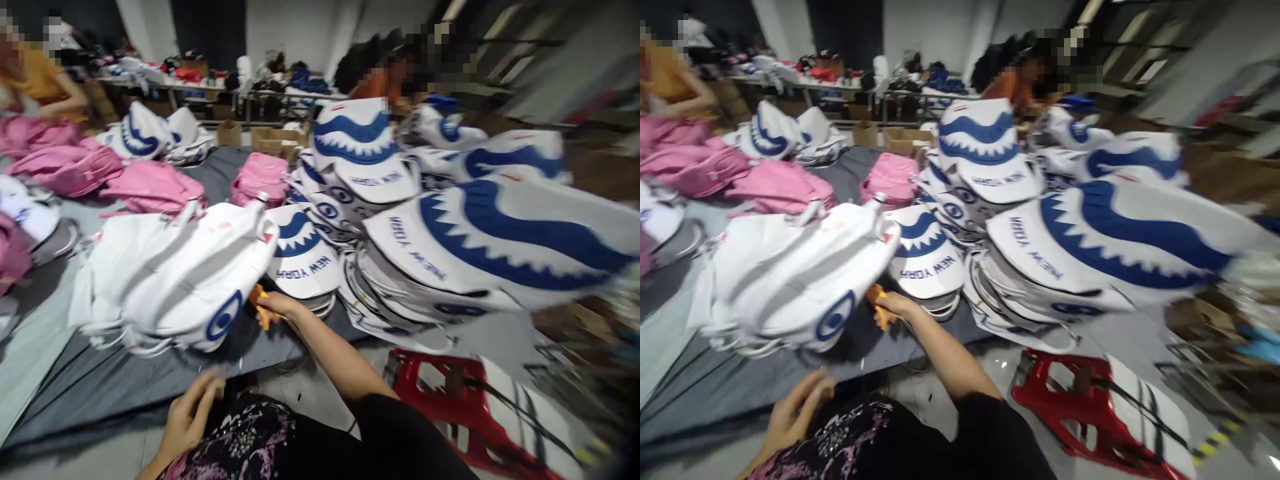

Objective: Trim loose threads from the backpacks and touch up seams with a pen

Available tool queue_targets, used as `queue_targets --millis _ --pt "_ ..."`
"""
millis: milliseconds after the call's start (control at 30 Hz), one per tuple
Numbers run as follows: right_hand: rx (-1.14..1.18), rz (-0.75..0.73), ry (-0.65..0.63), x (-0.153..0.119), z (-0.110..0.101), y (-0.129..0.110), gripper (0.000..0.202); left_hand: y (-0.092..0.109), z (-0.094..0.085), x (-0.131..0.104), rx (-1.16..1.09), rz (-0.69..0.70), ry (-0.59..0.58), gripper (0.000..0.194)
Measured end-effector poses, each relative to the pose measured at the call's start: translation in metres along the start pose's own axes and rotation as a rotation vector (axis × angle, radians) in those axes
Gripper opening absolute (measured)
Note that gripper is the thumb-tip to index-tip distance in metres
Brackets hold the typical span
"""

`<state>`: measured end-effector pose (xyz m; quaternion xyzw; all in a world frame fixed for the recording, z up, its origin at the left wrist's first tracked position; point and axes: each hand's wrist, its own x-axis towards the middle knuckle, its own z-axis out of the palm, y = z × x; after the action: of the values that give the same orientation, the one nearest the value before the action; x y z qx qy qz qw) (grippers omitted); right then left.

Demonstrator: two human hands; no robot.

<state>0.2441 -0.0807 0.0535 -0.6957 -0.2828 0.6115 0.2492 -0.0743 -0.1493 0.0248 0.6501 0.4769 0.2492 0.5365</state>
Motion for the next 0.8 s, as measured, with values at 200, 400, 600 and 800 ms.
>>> queue_targets --millis 200,400,600,800 --pt "-0.091 0.182 0.202 -0.032 -0.013 0.091 0.025 0.007 -0.049 0.038 0.56 0.381 0.52 0.04" --pt "-0.446 -0.134 0.583 -0.089 -0.026 0.082 0.047 0.001 -0.083 0.2 0.91 -0.11 0.373 0.103" --pt "-0.472 -0.168 0.633 -0.106 -0.014 0.062 0.056 -0.06 -0.067 0.14 1.008 -0.216 0.336 0.067" --pt "-0.536 0.105 0.718 -0.122 -0.077 0.039 0.042 -0.065 -0.036 -0.002 0.831 -0.51 0.117 0.056"
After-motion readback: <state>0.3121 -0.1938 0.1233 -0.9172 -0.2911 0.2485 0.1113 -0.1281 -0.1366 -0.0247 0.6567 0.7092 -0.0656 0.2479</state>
